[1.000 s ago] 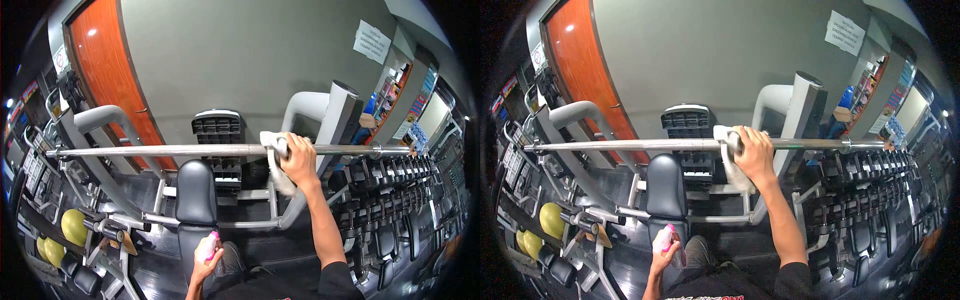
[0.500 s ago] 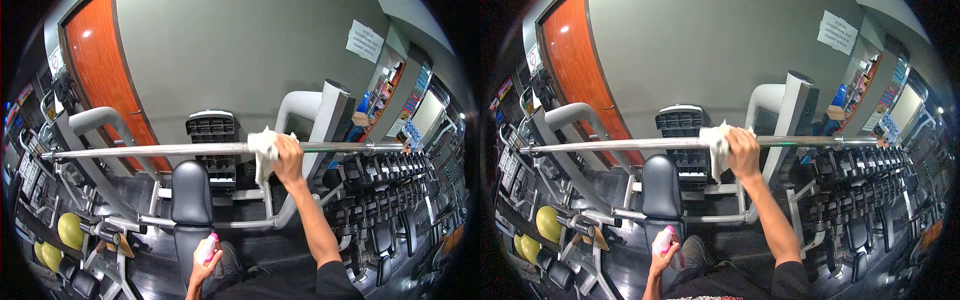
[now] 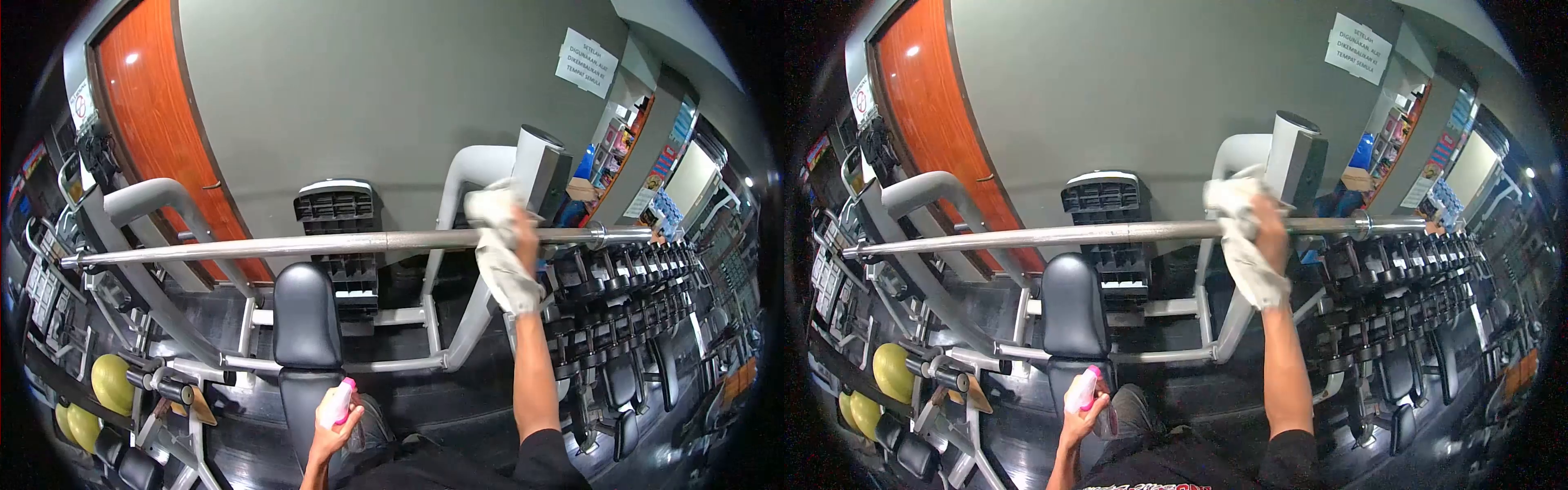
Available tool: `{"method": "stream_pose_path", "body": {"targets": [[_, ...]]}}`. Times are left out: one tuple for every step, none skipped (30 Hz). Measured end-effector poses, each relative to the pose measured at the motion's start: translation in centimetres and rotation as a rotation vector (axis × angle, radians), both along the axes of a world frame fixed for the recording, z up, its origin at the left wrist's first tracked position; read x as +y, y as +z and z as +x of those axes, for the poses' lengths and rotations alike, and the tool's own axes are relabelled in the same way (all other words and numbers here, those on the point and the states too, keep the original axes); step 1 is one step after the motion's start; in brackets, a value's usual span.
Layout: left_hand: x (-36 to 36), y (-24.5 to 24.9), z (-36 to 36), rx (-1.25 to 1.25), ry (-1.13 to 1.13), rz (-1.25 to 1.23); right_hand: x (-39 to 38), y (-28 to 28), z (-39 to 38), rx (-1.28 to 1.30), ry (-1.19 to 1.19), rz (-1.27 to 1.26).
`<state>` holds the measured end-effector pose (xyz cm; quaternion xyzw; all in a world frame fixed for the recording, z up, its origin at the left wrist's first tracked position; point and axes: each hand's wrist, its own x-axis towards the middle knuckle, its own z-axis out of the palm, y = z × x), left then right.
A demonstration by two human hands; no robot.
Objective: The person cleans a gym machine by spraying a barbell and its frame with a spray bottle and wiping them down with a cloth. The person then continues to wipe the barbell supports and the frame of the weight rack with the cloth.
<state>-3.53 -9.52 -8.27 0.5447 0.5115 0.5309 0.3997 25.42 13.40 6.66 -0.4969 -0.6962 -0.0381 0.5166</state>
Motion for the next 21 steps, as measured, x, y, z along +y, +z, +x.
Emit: {"method": "stream_pose_path", "body": {"targets": [[0.0, 0.0, 0.1, 0.000, -0.004, -0.001, -0.4, 1.0, -1.2, -0.195, -0.037, -0.078], [-0.1, -0.1, 0.1, 0.008, -0.005, -0.018, -0.5, 2.1, -2.1, -0.390, -0.073, -0.158], [-0.1, -0.1, 0.2, 0.014, -0.004, -0.033, 2.2, -0.3, -0.7, -0.366, -0.128, -0.150], [0.1, -0.1, 0.2, 0.013, -0.002, -0.031, 2.1, 1.4, -1.0, -0.306, -0.012, -0.260], [0.0, -0.1, 0.3, 0.026, -0.001, -0.024, 2.4, 2.5, -1.2, -0.365, -0.055, -0.409], [0.0, -0.1, 0.2, 0.041, -0.002, -0.016, 3.0, 3.3, -1.3, -0.420, -0.102, -0.557], [0.1, -0.2, 0.2, 0.041, -0.004, -0.015, 3.7, 3.8, -1.3, -0.438, -0.086, -0.658], [0.1, -0.4, 0.1, 0.062, -0.002, 0.002, 5.2, 3.8, -1.0, -0.439, -0.083, -0.657], [0.0, -0.4, 0.0, 0.085, 0.000, 0.018, 7.1, 3.0, -0.5, -0.486, -0.038, -0.768], [-0.2, -0.3, -0.1, 0.089, 0.003, 0.019, 7.9, 2.7, -0.5, -0.531, 0.008, -0.878], [-0.2, 0.0, -0.2, 0.097, 0.006, 0.010, 8.3, 2.2, -0.3, -0.510, 0.015, -0.857], [-0.2, 0.2, -0.3, 0.105, 0.005, 0.000, 7.4, 2.5, -0.6, -0.506, 0.015, -0.856], [-0.3, 0.1, -0.4, 0.107, 0.003, 0.001, 5.7, 2.9, -1.2, -0.470, -0.074, -0.696], [-0.3, 0.0, -0.4, 0.056, 0.007, -0.012, 4.3, 2.9, -1.7, -0.433, -0.161, -0.535], [-0.3, -0.1, -0.4, 0.006, 0.011, -0.026, 3.6, 1.7, -1.9, -0.305, -0.164, -0.327], [-0.3, 0.0, -0.4, 0.007, 0.009, -0.025, 2.7, 0.6, -2.0, -0.252, -0.159, -0.217], [-0.3, 0.0, -0.4, 0.033, 0.005, -0.012, 2.4, -1.0, -1.7, -0.238, -0.114, 0.038], [-0.3, 0.1, -0.4, 0.057, 0.001, 0.000, 2.0, -2.3, -1.5, -0.223, -0.068, 0.293], [-0.3, 0.0, -0.4, 0.057, 0.001, 0.001, 1.2, -2.7, -1.5, -0.223, -0.042, 0.261], [-0.3, -0.1, -0.5, 0.055, -0.006, -0.005, 1.0, -3.2, -1.7, -0.183, -0.043, 0.268], [-0.3, -0.1, -0.6, 0.054, -0.016, -0.012, 0.5, -3.7, -1.9, -0.137, -0.032, 0.282]]}}
